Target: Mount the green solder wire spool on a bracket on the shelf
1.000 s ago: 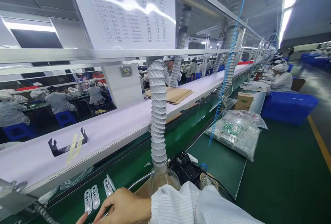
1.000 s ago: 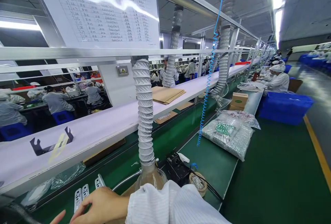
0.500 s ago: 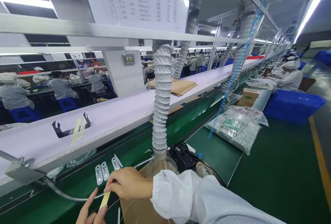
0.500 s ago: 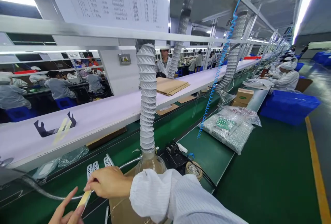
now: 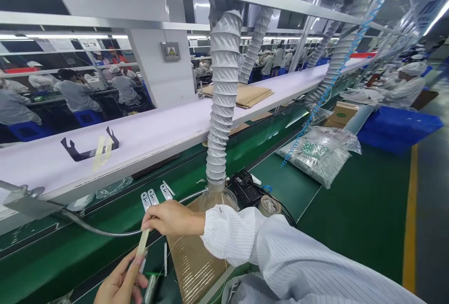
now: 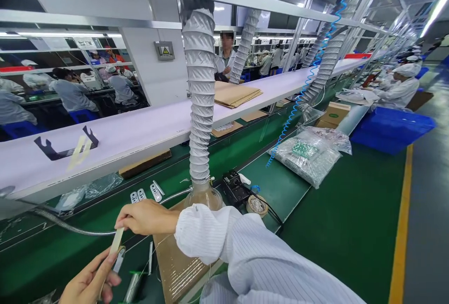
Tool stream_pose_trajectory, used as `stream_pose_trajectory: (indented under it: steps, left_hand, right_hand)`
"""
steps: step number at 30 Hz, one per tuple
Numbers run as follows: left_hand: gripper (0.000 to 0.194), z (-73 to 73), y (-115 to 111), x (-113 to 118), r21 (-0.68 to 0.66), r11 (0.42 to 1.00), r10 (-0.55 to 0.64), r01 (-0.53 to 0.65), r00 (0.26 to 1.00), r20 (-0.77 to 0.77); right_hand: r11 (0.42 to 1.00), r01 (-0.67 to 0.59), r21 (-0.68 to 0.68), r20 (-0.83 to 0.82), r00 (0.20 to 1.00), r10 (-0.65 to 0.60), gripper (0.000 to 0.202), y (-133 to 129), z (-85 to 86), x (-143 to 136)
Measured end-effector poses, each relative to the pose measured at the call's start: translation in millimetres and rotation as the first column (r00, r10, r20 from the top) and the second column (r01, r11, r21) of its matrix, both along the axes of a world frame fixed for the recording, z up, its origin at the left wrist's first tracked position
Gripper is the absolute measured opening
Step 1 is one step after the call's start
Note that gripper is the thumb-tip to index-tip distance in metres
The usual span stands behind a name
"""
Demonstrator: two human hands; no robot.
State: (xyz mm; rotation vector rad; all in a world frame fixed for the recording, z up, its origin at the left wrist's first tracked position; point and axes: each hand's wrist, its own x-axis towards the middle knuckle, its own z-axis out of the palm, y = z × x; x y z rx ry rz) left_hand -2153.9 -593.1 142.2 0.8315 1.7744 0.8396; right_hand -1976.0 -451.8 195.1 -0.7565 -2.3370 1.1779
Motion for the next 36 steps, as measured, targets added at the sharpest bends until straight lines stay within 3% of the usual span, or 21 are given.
stream_pose_trajectory:
  steps: [4, 8, 11, 14, 16, 18, 20, 22, 24, 26, 28, 30, 33, 36]
  left_hand:
    - [0.092, 5.3, -12.6, 7.9, 0.012, 1.0, -0.025, 0.024, 0.999, 0.043]
    - [0.065, 14.0, -27.6, 22.8, 0.144, 0.987, -0.076, 0.073, 0.997, 0.016]
    - [0.058, 15.8, -33.1, 35.4, 0.179, 0.981, -0.076, 0.073, 0.997, 0.01]
    - [0.057, 15.7, -35.6, 43.2, 0.162, 0.986, -0.041, 0.041, 0.999, -0.002]
    - [0.053, 18.8, -37.5, 44.9, 0.143, 0.989, -0.034, 0.045, 0.997, -0.076]
    - [0.044, 25.4, -39.7, 44.0, 0.132, 0.989, -0.034, 0.068, 0.97, -0.243]
    - [0.038, 33.2, -41.8, 41.4, 0.113, 0.99, -0.021, 0.083, 0.884, -0.467]
    - [0.036, 39.2, -44.0, 39.1, 0.083, 0.994, -0.006, 0.077, 0.768, -0.641]
    - [0.035, 41.2, -46.0, 38.4, 0.052, 0.997, -0.009, 0.065, 0.699, -0.715]
    - [0.036, 39.5, -47.4, 39.7, 0.027, 0.998, -0.021, 0.06, 0.679, -0.734]
    - [0.036, 35.6, -47.8, 42.1, -0.002, 0.998, -0.041, 0.058, 0.682, -0.73]
    - [0.034, 31.6, -47.7, 44.3, -0.025, 0.998, -0.061, 0.062, 0.694, -0.717]
    - [0.034, 28.0, -47.8, 46.1, -0.021, 0.998, -0.061, 0.064, 0.719, -0.692]
    - [0.036, 27.0, -48.8, 45.9, -0.022, 0.999, -0.048, 0.045, 0.733, -0.679]
  right_hand:
    - [1.0, -0.003, -0.024, -0.079, 0.997, 0.001, 0.01, 4.3, 8.2, 5.6]
    - [0.983, -0.063, -0.173, -0.135, 0.99, 0.04, 0.008, 2.9, 14.2, 12.0]
    - [0.953, -0.13, -0.275, -0.172, 0.982, 0.084, 0.011, 0.3, 10.7, 16.0]
    - [0.922, -0.128, -0.365, -0.227, 0.973, 0.045, 0.018, -4.0, -0.3, 18.6]
    - [0.929, -0.07, -0.364, -0.24, 0.971, -0.021, 0.024, -8.3, -11.5, 19.5]
    - [0.952, 0.014, -0.307, -0.229, 0.969, -0.088, 0.029, -13.4, -25.9, 19.3]
    - [0.943, 0.083, -0.323, -0.229, 0.96, -0.163, 0.034, -20.2, -43.1, 17.6]
    - [0.864, 0.134, -0.486, -0.23, 0.934, -0.274, 0.054, -31.4, -60.9, 14.8]
    - [0.699, 0.143, -0.701, -0.168, 0.919, -0.356, 0.079, -49.1, -76.7, 12.0]
    - [0.51, 0.081, -0.857, -0.093, 0.947, -0.306, 0.083, -71.7, -88.4, 9.2]
    - [0.376, -0.02, -0.927, -0.098, 0.976, -0.192, 0.075, -94.1, -95.6, 5.6]
    - [0.326, -0.105, -0.939, -0.162, 0.975, -0.15, 0.067, -110.6, -99.1, 0.4]
    - [0.349, -0.152, -0.925, -0.232, 0.952, -0.199, 0.056, -118.3, -101.2, -7.0]
    - [0.353, -0.096, -0.931, -0.183, 0.958, -0.222, 0.052, -111.2, -103.2, -8.9]
